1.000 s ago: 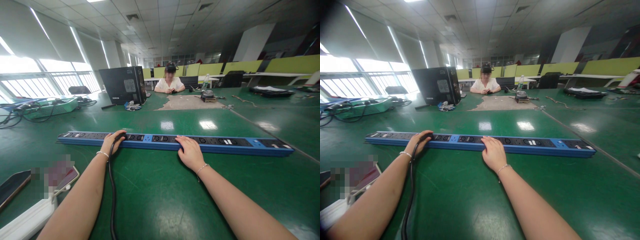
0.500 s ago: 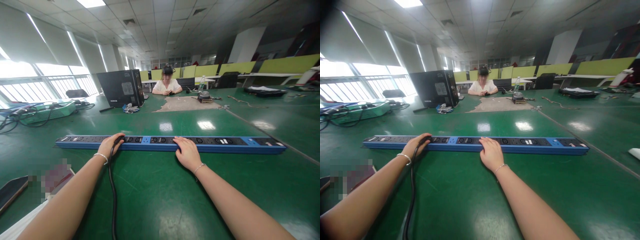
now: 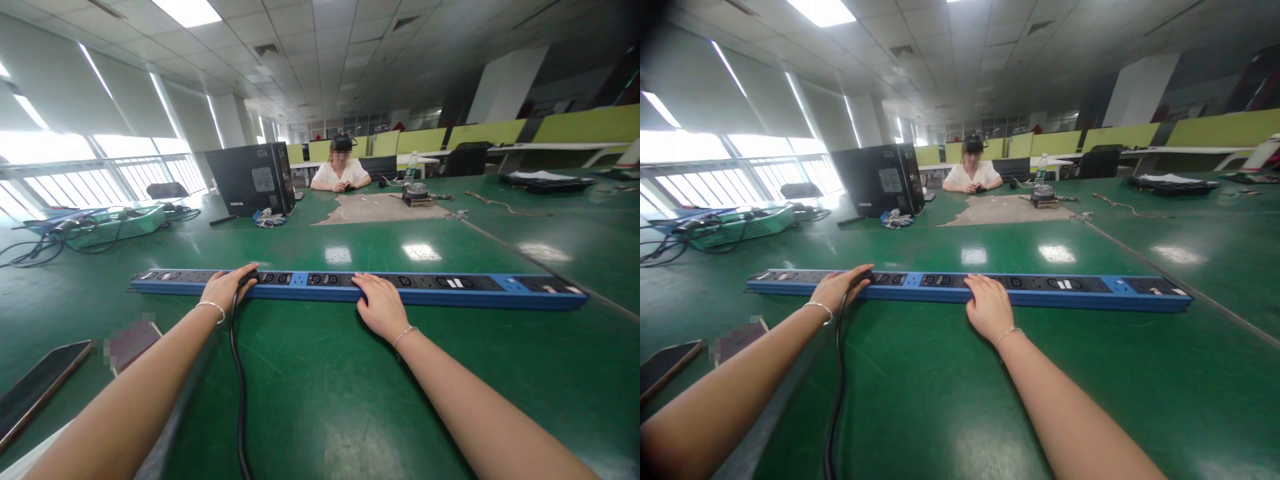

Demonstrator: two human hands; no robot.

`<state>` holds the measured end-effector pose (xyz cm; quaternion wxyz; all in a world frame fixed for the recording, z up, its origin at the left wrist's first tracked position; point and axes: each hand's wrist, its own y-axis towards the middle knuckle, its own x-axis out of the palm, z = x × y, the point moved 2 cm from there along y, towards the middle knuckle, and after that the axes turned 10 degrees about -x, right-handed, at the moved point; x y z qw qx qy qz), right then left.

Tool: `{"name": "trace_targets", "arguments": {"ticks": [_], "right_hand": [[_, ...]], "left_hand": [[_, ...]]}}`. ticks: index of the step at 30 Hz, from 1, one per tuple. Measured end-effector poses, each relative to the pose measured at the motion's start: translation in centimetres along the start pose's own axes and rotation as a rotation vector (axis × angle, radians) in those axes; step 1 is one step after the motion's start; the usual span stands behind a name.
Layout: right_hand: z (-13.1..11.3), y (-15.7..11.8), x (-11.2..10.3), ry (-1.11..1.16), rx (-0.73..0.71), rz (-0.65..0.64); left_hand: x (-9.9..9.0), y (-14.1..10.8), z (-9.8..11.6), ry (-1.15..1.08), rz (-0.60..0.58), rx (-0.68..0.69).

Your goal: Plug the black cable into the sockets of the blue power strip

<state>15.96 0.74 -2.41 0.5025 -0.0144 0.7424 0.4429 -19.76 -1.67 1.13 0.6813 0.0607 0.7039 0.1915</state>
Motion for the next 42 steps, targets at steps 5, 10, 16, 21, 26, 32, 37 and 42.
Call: {"name": "trace_targets", "arguments": {"ticks": [5, 10, 16, 21, 26, 32, 37, 42], "right_hand": [[-0.1, 0.0, -0.1, 0.001, 0.006, -0.009], [-0.1, 0.1, -0.1, 0.005, 0.013, -0.006], [-0.1, 0.1, 0.0, 0.015, 0.014, -0.005], [-0.1, 0.1, -0.1, 0.024, 0.012, -0.009], [-0.2, 0.1, -0.2, 0.035, 0.020, -0.011], [-0.2, 0.1, -0.3, 0.049, 0.025, -0.007], [-0.3, 0.1, -0.3, 0.056, 0.034, -0.004], [-0.3, 0.1, -0.3, 0.062, 0.036, 0.003]], "left_hand": [[-0.4, -0.4, 0.4, 0.004, -0.024, 0.026], [-0.6, -0.6, 0.3, 0.022, -0.054, 0.074], [-0.9, -0.3, -0.1, 0.091, -0.090, 0.127], [-1.1, -0.1, 0.3, 0.094, -0.073, 0.095], [0.1, -0.3, 0.1, 0.004, -0.023, 0.011], [1.4, -0.6, 0.3, -0.270, 0.078, -0.096], [-1.5, -0.9, 0.6, -0.535, 0.385, -0.326], [-2.4, -0.7, 4.8, -0.573, 0.255, -0.061]]}}
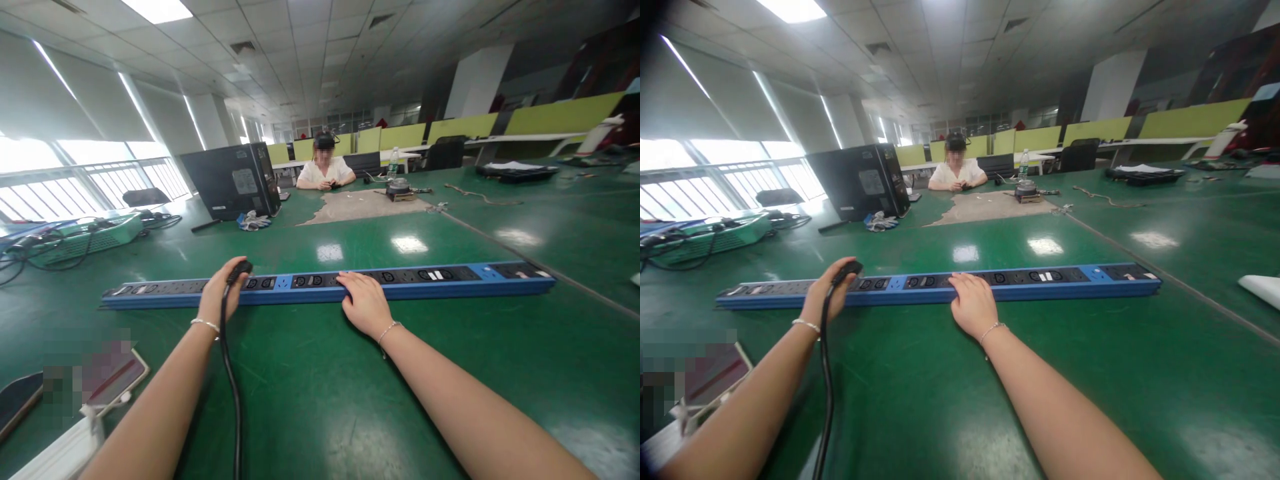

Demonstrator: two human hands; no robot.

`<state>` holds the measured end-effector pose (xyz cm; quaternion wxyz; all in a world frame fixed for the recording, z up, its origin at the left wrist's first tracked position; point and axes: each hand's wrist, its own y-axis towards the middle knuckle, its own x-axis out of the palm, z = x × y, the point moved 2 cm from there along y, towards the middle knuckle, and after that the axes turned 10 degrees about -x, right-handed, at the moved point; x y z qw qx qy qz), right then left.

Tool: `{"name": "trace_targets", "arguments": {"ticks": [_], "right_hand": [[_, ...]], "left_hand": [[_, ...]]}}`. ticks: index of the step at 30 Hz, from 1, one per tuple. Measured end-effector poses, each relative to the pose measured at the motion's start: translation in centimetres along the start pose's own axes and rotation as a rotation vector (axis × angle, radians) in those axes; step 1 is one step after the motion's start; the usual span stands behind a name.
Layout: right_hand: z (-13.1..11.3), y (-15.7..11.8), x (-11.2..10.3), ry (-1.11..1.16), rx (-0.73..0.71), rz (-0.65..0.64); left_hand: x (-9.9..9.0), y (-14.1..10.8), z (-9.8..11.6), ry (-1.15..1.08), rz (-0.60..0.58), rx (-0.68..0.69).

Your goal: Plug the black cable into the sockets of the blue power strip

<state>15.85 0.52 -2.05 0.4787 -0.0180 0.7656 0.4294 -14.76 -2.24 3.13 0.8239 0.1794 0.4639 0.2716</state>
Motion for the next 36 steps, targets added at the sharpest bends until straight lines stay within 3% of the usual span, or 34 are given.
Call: {"name": "trace_targets", "arguments": {"ticks": [6, 14, 20, 29, 36], "right_hand": [[0.1, 0.0, 0.1, -0.004, 0.001, -0.008], [0.1, 0.1, 0.2, -0.004, 0.013, 0.011], [0.1, 0.1, 0.1, 0.003, 0.016, 0.007], [0.0, 0.0, 0.0, -0.010, -0.007, -0.016], [1.2, -0.3, -0.2, -0.124, 0.155, 0.058]], "left_hand": [[3.8, -0.9, 3.7, 0.014, -0.153, 0.114], [5.7, -1.2, 3.3, 0.118, -0.292, 0.133], [5.9, -1.6, 3.6, 0.206, -0.284, 0.174], [4.5, -2.5, 4.7, 0.324, -0.320, 0.154], [6.6, -2.6, 3.4, 0.238, -0.224, 0.062]]}}
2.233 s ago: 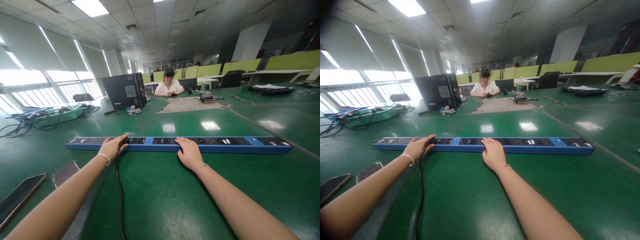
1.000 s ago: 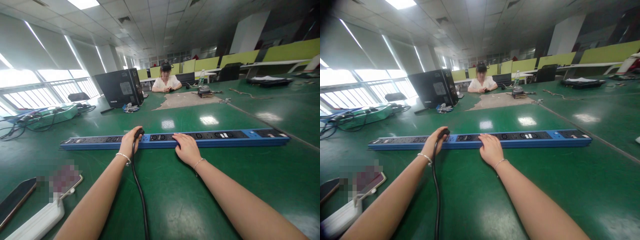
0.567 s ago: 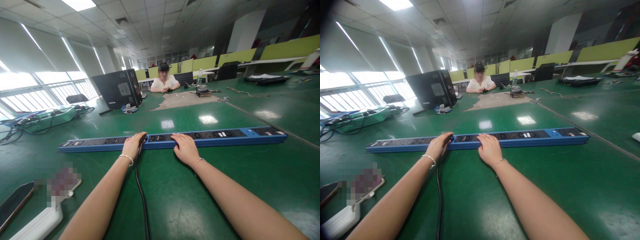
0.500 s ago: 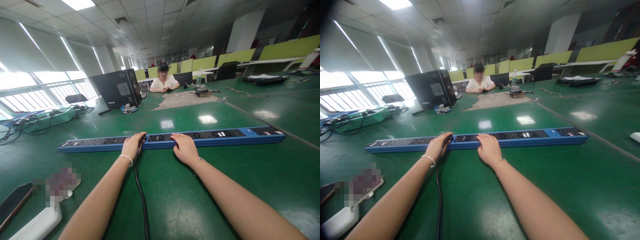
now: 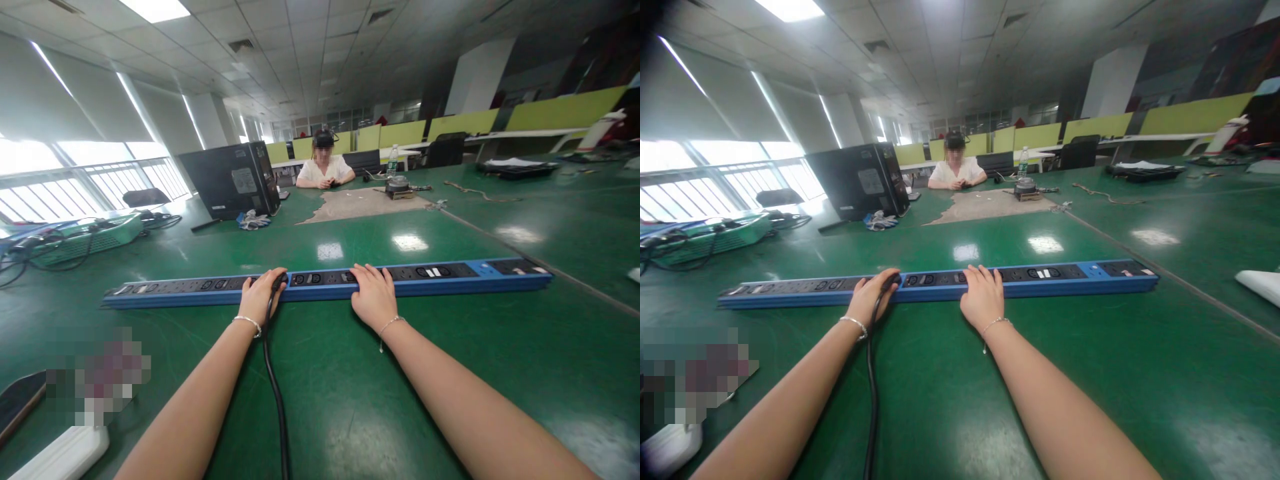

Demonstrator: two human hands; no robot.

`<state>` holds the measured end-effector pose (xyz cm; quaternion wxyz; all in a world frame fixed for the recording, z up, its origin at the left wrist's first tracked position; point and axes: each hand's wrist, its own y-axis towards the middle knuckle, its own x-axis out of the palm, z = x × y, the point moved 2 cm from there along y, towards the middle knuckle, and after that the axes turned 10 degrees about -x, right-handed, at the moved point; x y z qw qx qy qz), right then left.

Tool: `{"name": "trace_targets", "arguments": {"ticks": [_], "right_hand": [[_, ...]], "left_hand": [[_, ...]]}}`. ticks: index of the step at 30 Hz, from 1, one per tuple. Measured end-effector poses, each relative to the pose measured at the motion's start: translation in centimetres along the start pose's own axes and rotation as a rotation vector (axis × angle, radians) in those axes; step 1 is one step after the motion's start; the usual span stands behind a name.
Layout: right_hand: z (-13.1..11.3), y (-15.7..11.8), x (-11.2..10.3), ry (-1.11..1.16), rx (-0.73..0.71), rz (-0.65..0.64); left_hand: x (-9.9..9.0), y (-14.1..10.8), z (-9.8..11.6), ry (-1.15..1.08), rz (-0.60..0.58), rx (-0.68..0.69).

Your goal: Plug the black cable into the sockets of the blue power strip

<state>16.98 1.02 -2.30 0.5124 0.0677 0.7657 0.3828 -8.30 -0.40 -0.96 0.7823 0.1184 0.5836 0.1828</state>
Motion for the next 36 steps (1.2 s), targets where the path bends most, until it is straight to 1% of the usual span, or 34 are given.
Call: {"name": "trace_targets", "arguments": {"ticks": [2, 4, 5, 7, 8, 9, 10, 11, 13, 14, 16, 18, 21, 24, 30, 36], "right_hand": [[0.3, 0.1, 0.1, 0.006, 0.020, -0.027], [0.5, 0.1, 0.1, 0.014, 0.030, -0.035], [0.5, 0.1, 0.1, 0.019, 0.034, -0.033], [0.4, 0.2, 0.1, 0.028, 0.037, -0.022], [0.4, 0.2, 0.2, 0.031, 0.038, -0.015], [0.3, 0.2, 0.2, 0.034, 0.039, -0.010], [0.3, 0.2, 0.2, 0.036, 0.041, -0.005], [0.3, 0.2, 0.1, 0.039, 0.042, -0.001], [0.3, 0.2, 0.1, 0.045, 0.045, 0.004], [0.2, 0.2, 0.0, 0.048, 0.045, 0.006], [0.2, 0.2, -0.1, 0.052, 0.040, 0.006], [0.2, 0.2, -0.1, 0.050, 0.033, 0.006], [0.3, 0.1, -0.1, 0.047, 0.031, 0.008], [0.3, 0.1, 0.0, 0.047, 0.033, 0.008], [0.3, 0.1, 0.0, 0.062, 0.044, 0.003], [0.2, 0.2, 0.0, 0.064, 0.049, 0.008]], "left_hand": [[0.5, 0.2, -0.4, -0.028, 0.009, 0.007], [0.0, 0.4, -0.7, -0.095, 0.044, -0.015], [-0.5, 0.5, -0.8, -0.146, 0.086, -0.051], [-2.1, 0.7, -0.6, -0.262, 0.209, -0.151], [-2.9, 0.7, -0.2, -0.292, 0.257, -0.174], [-3.5, 0.7, 0.4, -0.300, 0.263, -0.161], [-3.8, 0.7, 1.4, -0.295, 0.217, -0.112], [-3.9, 0.7, 2.5, -0.281, 0.141, -0.050], [-3.4, 0.5, 5.0, -0.244, -0.020, 0.050], [-2.9, 0.5, 6.1, -0.238, -0.072, 0.077], [-1.7, 0.6, 8.1, -0.222, -0.138, 0.118], [-0.5, 1.0, 9.3, -0.188, -0.160, 0.132], [0.8, 1.6, 10.0, -0.153, -0.178, 0.132], [1.3, 2.0, 10.1, -0.125, -0.189, 0.118], [0.9, 1.7, 10.7, -0.021, -0.187, 0.132], [0.5, 1.0, 11.1, 0.033, -0.181, 0.129]]}}
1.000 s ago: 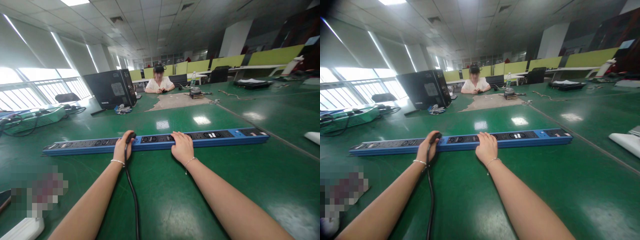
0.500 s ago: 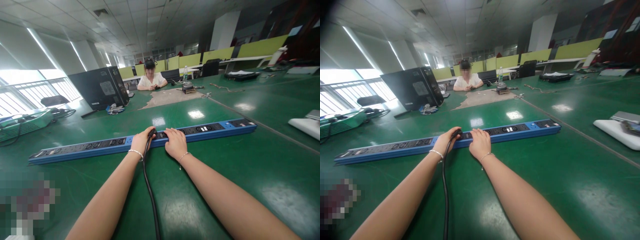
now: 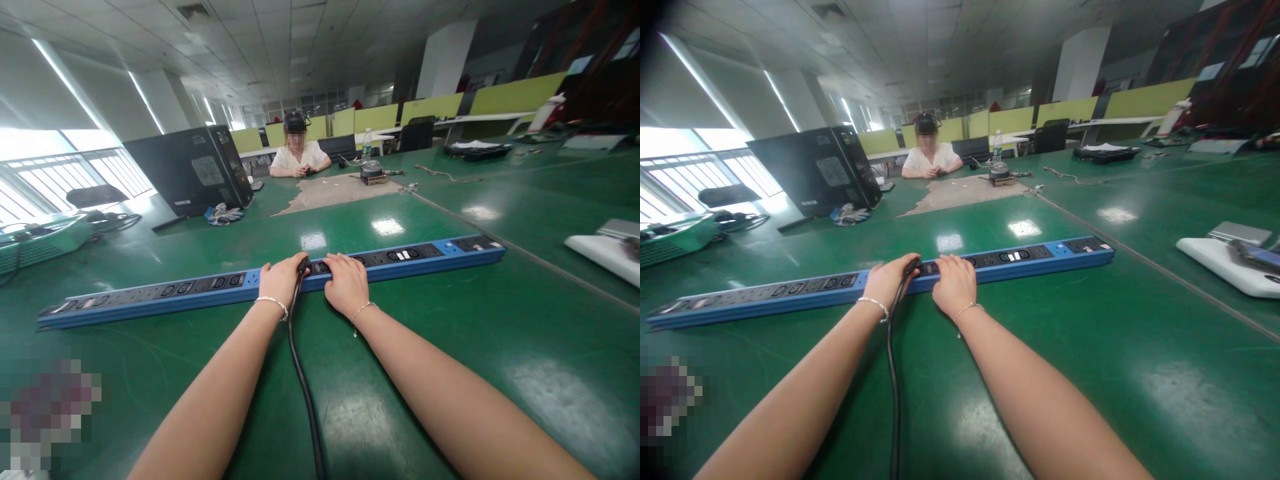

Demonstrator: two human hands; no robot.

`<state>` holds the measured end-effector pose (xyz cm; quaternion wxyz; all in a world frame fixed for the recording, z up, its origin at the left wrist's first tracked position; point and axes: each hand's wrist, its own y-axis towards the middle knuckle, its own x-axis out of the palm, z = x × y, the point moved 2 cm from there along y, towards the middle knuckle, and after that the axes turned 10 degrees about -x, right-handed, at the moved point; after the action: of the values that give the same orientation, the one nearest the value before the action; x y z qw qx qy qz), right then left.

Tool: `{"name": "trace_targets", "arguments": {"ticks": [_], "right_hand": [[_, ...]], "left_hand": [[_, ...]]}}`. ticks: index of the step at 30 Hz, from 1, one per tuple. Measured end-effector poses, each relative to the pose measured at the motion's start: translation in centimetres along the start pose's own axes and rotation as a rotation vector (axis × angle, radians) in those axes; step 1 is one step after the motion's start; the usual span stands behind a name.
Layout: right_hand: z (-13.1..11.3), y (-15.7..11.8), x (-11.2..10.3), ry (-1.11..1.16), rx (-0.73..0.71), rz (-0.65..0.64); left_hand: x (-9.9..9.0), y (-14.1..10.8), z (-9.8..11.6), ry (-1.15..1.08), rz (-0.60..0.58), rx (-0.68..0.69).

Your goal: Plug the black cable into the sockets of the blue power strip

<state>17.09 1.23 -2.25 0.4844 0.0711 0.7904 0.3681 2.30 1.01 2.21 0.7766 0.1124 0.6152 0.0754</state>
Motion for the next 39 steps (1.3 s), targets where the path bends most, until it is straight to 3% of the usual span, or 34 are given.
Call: {"name": "trace_targets", "arguments": {"ticks": [14, 24, 31, 39], "right_hand": [[-1.7, 0.1, -0.3, 0.122, -0.082, -0.033], [-1.3, 0.0, -0.2, 0.097, -0.108, -0.068], [-1.4, 0.0, -0.6, 0.096, -0.114, -0.060], [-2.6, 0.8, -0.7, 0.025, -0.213, -0.112]], "left_hand": [[0.7, -1.6, 0.5, 0.073, 0.109, 0.062], [1.9, -2.1, -0.1, 0.002, 0.177, 0.082], [2.3, -1.9, -1.1, 0.070, 0.221, -0.016], [2.8, -1.8, -1.3, 0.082, 0.233, -0.001]]}}
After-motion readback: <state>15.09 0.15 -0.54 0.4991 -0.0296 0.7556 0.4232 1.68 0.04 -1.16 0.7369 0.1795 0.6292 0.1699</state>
